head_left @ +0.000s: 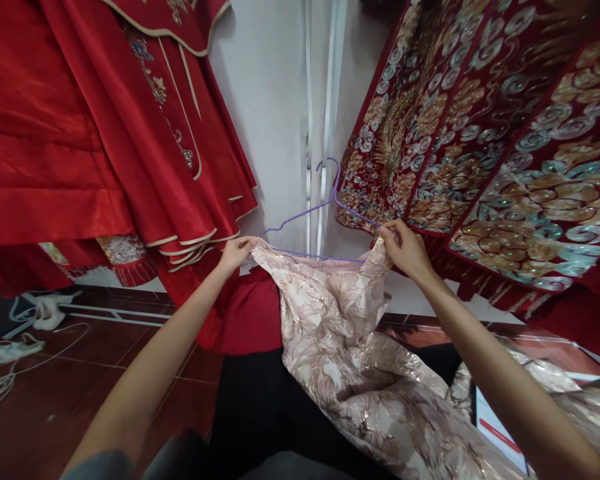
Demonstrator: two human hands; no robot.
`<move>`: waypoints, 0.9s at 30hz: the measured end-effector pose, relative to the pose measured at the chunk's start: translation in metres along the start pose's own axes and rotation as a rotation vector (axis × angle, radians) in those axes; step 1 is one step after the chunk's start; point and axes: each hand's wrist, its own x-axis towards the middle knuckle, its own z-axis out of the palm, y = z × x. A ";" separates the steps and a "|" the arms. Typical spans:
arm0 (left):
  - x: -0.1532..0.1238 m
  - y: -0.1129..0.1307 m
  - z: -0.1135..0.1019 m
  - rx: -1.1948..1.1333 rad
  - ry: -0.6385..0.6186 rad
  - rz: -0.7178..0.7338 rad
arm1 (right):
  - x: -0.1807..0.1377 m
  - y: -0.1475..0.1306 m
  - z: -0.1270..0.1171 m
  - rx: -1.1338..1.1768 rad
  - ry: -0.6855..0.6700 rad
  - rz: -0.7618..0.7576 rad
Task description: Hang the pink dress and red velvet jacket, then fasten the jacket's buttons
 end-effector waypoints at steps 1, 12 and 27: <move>0.003 0.006 0.003 -0.004 0.003 0.025 | 0.000 0.000 0.000 0.003 -0.005 0.007; 0.006 0.058 0.033 -0.053 -0.114 0.134 | 0.007 0.023 -0.013 0.495 -0.086 0.198; -0.035 0.011 0.047 -0.681 -0.001 -0.372 | -0.062 0.055 0.023 1.130 -0.452 0.584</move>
